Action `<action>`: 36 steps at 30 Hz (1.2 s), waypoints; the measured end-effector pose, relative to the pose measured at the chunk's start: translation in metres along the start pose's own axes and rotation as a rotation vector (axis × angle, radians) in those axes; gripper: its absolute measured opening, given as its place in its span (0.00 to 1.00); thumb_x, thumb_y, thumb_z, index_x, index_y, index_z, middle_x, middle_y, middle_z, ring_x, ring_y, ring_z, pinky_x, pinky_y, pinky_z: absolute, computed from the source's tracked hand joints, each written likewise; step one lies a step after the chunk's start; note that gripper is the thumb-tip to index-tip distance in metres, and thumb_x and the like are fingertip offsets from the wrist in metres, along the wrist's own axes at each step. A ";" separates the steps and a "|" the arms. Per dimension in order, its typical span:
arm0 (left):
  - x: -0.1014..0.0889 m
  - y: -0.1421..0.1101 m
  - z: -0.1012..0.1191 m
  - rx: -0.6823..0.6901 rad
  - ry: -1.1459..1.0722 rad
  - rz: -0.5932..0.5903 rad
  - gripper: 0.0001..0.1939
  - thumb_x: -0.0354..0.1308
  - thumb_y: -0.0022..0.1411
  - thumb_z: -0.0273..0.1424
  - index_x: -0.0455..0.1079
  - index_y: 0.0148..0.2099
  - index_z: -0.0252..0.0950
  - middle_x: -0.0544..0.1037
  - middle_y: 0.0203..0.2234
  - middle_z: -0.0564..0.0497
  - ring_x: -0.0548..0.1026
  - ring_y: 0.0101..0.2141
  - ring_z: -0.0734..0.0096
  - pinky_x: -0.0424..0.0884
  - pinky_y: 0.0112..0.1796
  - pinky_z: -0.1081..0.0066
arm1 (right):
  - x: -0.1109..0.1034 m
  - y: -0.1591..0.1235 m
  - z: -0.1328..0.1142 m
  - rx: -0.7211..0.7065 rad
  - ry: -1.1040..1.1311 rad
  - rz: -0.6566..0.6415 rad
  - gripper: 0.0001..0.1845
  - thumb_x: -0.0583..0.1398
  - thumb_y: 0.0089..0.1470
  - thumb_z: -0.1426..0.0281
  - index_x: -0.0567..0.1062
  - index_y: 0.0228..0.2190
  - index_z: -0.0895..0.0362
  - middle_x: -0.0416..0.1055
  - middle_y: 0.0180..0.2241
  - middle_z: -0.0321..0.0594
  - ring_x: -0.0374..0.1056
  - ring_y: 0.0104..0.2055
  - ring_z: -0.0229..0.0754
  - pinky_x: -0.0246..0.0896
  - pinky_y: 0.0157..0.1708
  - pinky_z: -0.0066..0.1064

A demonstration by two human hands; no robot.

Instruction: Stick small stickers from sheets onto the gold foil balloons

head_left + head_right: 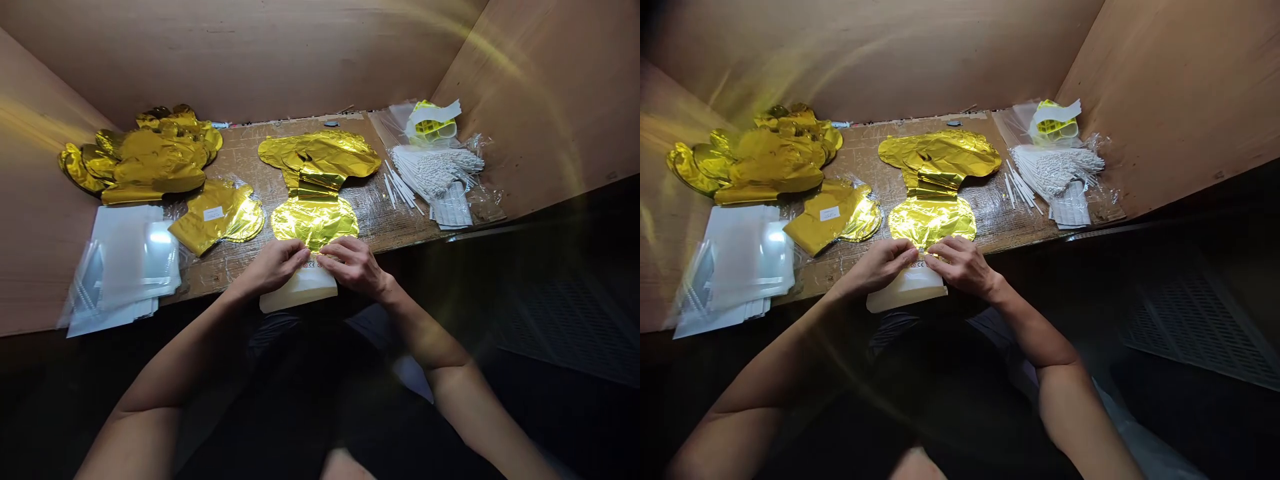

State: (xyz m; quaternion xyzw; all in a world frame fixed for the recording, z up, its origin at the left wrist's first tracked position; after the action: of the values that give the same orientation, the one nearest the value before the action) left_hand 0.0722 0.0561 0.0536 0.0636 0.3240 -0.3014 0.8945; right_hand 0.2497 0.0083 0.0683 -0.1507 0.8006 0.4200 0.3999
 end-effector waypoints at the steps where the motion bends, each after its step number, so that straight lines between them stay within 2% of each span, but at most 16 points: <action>1: 0.001 -0.001 -0.004 -0.009 0.005 -0.010 0.21 0.50 0.75 0.44 0.72 0.34 0.36 0.74 0.26 0.53 0.70 0.29 0.69 0.64 0.32 0.70 | -0.001 0.001 -0.001 -0.010 0.037 0.033 0.09 0.62 0.68 0.72 0.83 0.43 0.52 0.82 0.43 0.45 0.74 0.43 0.47 0.69 0.45 0.41; 3: 0.005 -0.006 -0.012 0.026 0.054 -0.023 0.20 0.49 0.76 0.43 0.72 0.36 0.36 0.78 0.30 0.50 0.73 0.31 0.67 0.68 0.35 0.68 | -0.003 0.005 0.007 0.070 0.188 0.118 0.07 0.62 0.67 0.71 0.83 0.41 0.53 0.81 0.39 0.43 0.74 0.41 0.45 0.69 0.43 0.39; 5: 0.010 -0.012 -0.017 0.141 0.161 -0.009 0.18 0.48 0.77 0.40 0.74 0.40 0.36 0.83 0.45 0.43 0.79 0.44 0.60 0.74 0.47 0.62 | 0.002 0.011 0.028 0.266 0.351 0.150 0.06 0.64 0.67 0.69 0.83 0.38 0.55 0.81 0.36 0.41 0.74 0.38 0.42 0.69 0.41 0.36; 7: 0.017 -0.017 -0.024 0.264 0.295 0.025 0.16 0.47 0.78 0.36 0.75 0.45 0.36 0.74 0.65 0.38 0.72 0.63 0.51 0.67 0.63 0.52 | 0.018 0.017 0.051 0.465 0.426 0.074 0.06 0.65 0.65 0.69 0.83 0.36 0.56 0.81 0.34 0.39 0.75 0.36 0.40 0.67 0.39 0.33; 9: 0.026 -0.020 -0.034 0.314 0.413 0.035 0.15 0.47 0.78 0.33 0.74 0.46 0.35 0.62 0.74 0.37 0.60 0.72 0.47 0.57 0.70 0.45 | 0.039 0.022 0.068 0.594 0.402 -0.076 0.06 0.65 0.63 0.71 0.83 0.34 0.58 0.81 0.32 0.38 0.74 0.34 0.39 0.65 0.38 0.31; 11: 0.033 -0.020 -0.045 0.312 0.479 0.023 0.15 0.46 0.78 0.32 0.75 0.48 0.34 0.62 0.74 0.36 0.57 0.74 0.47 0.55 0.72 0.43 | 0.057 0.025 0.075 0.664 0.286 -0.211 0.07 0.65 0.63 0.72 0.83 0.34 0.58 0.82 0.32 0.39 0.74 0.34 0.40 0.62 0.38 0.30; 13: 0.038 -0.018 -0.052 0.308 0.499 0.016 0.16 0.46 0.78 0.32 0.75 0.50 0.33 0.64 0.73 0.35 0.59 0.74 0.48 0.55 0.72 0.43 | 0.066 0.026 0.074 0.688 0.075 -0.308 0.06 0.64 0.65 0.70 0.83 0.39 0.58 0.83 0.36 0.42 0.75 0.37 0.42 0.61 0.41 0.32; 17: 0.040 -0.017 -0.057 0.318 0.475 0.044 0.17 0.46 0.79 0.32 0.76 0.50 0.33 0.67 0.72 0.38 0.61 0.73 0.48 0.52 0.73 0.42 | 0.056 0.020 0.071 0.767 -0.344 -0.487 0.18 0.63 0.68 0.56 0.79 0.47 0.58 0.82 0.37 0.52 0.75 0.40 0.52 0.57 0.43 0.37; 19: 0.039 -0.017 -0.059 0.326 0.444 0.054 0.16 0.47 0.78 0.32 0.76 0.51 0.34 0.67 0.72 0.39 0.61 0.73 0.49 0.53 0.73 0.42 | 0.044 0.018 0.074 0.790 -0.436 -0.496 0.21 0.61 0.68 0.53 0.78 0.47 0.59 0.81 0.37 0.54 0.74 0.42 0.54 0.56 0.46 0.39; 22: 0.035 -0.017 -0.061 0.355 0.397 0.065 0.15 0.47 0.79 0.32 0.76 0.51 0.35 0.69 0.71 0.40 0.63 0.72 0.52 0.54 0.73 0.43 | 0.042 0.021 0.075 0.596 -0.309 -0.464 0.17 0.62 0.68 0.56 0.77 0.45 0.57 0.79 0.44 0.51 0.70 0.49 0.52 0.52 0.51 0.40; 24: 0.031 -0.019 -0.058 0.383 0.384 0.094 0.15 0.47 0.79 0.31 0.76 0.49 0.34 0.69 0.70 0.39 0.65 0.71 0.54 0.56 0.72 0.46 | 0.051 0.021 0.078 0.498 -0.120 -0.492 0.13 0.62 0.68 0.59 0.78 0.41 0.57 0.78 0.43 0.46 0.69 0.48 0.48 0.50 0.50 0.37; 27: 0.028 -0.025 -0.045 0.473 0.415 0.159 0.12 0.50 0.78 0.30 0.76 0.47 0.35 0.66 0.72 0.40 0.61 0.73 0.53 0.60 0.71 0.49 | 0.059 0.019 0.095 0.582 0.132 -0.511 0.16 0.59 0.69 0.62 0.76 0.32 0.58 0.72 0.31 0.37 0.63 0.36 0.40 0.50 0.42 0.32; 30: 0.037 -0.027 -0.032 0.574 0.510 0.150 0.11 0.51 0.76 0.28 0.76 0.48 0.36 0.63 0.74 0.43 0.57 0.75 0.53 0.61 0.69 0.51 | 0.059 0.025 0.110 0.682 0.349 -0.529 0.21 0.56 0.69 0.58 0.71 0.27 0.58 0.60 0.25 0.31 0.54 0.29 0.35 0.46 0.34 0.30; 33: 0.052 -0.020 -0.031 0.546 0.630 0.079 0.11 0.51 0.75 0.26 0.76 0.50 0.35 0.68 0.71 0.39 0.65 0.70 0.51 0.67 0.63 0.52 | 0.057 0.036 0.113 0.671 0.442 -0.604 0.23 0.55 0.67 0.54 0.67 0.27 0.57 0.57 0.25 0.30 0.50 0.28 0.34 0.44 0.31 0.29; 36: 0.059 -0.013 -0.036 0.455 0.728 0.042 0.11 0.53 0.75 0.27 0.76 0.51 0.34 0.74 0.66 0.38 0.76 0.58 0.48 0.72 0.54 0.51 | 0.058 0.047 0.108 0.629 0.480 -0.697 0.23 0.55 0.67 0.54 0.66 0.27 0.57 0.57 0.25 0.30 0.51 0.27 0.33 0.44 0.29 0.28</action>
State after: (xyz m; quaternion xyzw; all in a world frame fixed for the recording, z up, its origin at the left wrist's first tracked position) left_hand 0.0809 0.0274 -0.0099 0.3678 0.5423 -0.3049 0.6911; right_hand 0.2409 0.1278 0.0139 -0.3726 0.8595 -0.0448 0.3469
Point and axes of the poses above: each hand's wrist, its own y-axis towards the middle knuckle, its own x-axis out of the palm, z = x × y, the point moved 6 cm from there along y, towards the middle knuckle
